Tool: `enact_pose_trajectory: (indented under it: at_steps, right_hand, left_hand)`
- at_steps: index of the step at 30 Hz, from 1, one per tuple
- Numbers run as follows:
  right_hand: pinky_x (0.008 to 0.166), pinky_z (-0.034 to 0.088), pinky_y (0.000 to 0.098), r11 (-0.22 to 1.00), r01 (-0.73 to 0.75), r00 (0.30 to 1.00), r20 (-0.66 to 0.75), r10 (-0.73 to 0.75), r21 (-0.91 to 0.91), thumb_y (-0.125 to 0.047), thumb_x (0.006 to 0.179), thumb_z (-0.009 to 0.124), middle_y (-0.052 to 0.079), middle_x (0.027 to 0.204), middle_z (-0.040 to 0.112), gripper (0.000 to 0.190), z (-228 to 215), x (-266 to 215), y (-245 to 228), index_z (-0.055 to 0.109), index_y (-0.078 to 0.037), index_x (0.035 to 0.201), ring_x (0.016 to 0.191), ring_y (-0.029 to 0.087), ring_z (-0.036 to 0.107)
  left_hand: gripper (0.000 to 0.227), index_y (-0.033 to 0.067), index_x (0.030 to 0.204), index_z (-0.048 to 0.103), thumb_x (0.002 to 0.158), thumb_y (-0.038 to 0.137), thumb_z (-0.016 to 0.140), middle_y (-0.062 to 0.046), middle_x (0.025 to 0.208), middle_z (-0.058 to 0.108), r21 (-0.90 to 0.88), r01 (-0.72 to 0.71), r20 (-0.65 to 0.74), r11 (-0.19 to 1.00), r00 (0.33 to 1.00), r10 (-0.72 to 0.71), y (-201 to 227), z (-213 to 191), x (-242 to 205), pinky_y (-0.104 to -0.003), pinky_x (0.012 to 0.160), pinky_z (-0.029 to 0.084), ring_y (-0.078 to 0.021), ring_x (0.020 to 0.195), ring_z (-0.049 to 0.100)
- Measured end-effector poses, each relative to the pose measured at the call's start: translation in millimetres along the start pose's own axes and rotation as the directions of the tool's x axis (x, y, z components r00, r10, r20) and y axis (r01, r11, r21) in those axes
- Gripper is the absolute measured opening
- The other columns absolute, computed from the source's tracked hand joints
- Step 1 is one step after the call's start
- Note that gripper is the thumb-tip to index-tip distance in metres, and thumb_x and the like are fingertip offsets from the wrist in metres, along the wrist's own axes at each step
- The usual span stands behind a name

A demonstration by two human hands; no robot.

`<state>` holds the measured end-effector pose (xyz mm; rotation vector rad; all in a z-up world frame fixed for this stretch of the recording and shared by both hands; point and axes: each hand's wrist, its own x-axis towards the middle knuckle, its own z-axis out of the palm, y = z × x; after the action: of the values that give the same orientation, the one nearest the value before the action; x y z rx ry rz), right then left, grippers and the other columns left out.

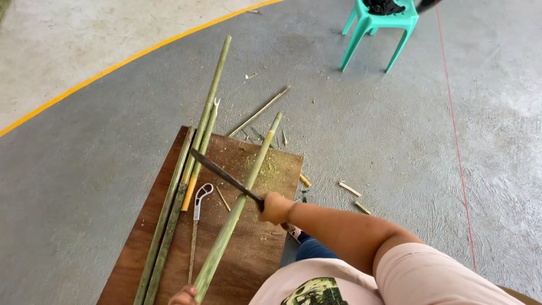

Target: The recorder uses a large knife or machete to shave and smooth the outer surface of long bamboo stalks on a wooden table.

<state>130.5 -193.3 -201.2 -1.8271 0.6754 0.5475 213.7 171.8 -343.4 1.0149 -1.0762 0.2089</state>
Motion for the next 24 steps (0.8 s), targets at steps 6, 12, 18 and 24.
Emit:
enact_pose_trajectory:
  at_steps: [6, 12, 18, 24]
  right_hand:
    - [0.048, 0.054, 0.0329, 0.991, 0.111, 0.994, -0.028, -0.109, 0.074, -0.009, 0.08, 0.079, 0.01, 0.072, 0.066, 0.02, -11.6, -2.9, 8.6, 0.062, -0.004, 0.09, 0.054, 0.017, 0.065]
    - [0.044, 0.05, 0.0341, 0.975, 0.181, 0.978, -0.127, -0.164, 0.132, -0.008, 0.081, 0.076, 0.004, 0.068, 0.061, 0.033, -7.8, -31.4, -1.6, 0.054, -0.009, 0.105, 0.051, 0.016, 0.061]
    - [0.048, 0.054, 0.0303, 0.964, 0.242, 0.97, -0.066, -0.236, 0.109, -0.019, 0.087, 0.08, 0.004, 0.067, 0.062, 0.03, 7.5, -66.6, 0.1, 0.054, -0.007, 0.093, 0.054, 0.014, 0.063]
    - [0.052, 0.049, 0.0363, 0.77, 0.638, 0.76, 0.156, -0.631, 0.011, -0.019, 0.083, 0.084, 0.004, 0.067, 0.058, 0.027, 47.9, -106.5, -14.1, 0.061, -0.005, 0.085, 0.059, 0.015, 0.056]
  left_hand:
    - [0.029, 0.0118, 0.073, 0.057, 0.097, 0.022, 0.069, -0.002, 0.071, 0.067, -0.102, 0.156, 0.107, 0.982, 0.984, -0.145, 84.4, 23.9, 90.9, -0.049, 0.099, 0.057, -0.016, 0.077, 0.071]
    - [0.034, 0.0113, 0.076, 0.056, 0.096, 0.033, 0.072, -0.005, 0.071, 0.06, -0.184, 0.304, -0.155, 0.935, 0.93, -0.333, 171.2, 111.5, 162.3, -0.051, 0.097, 0.048, -0.0238, 0.079, 0.063]
    - [0.036, 0.0111, 0.074, 0.055, 0.094, 0.033, 0.074, -0.005, 0.069, 0.058, -0.226, 0.303, -0.133, 0.926, 0.932, -0.338, 175.8, 112.6, 169.5, -0.05, 0.096, 0.047, -0.0233, 0.077, 0.062]
    - [0.036, 0.0123, 0.073, 0.053, 0.094, 0.034, 0.074, -0.005, 0.069, 0.058, -0.21, 0.312, -0.173, 0.926, 0.921, -0.35, 177.7, 123.3, 169.8, -0.048, 0.097, 0.048, -0.0228, 0.077, 0.061]
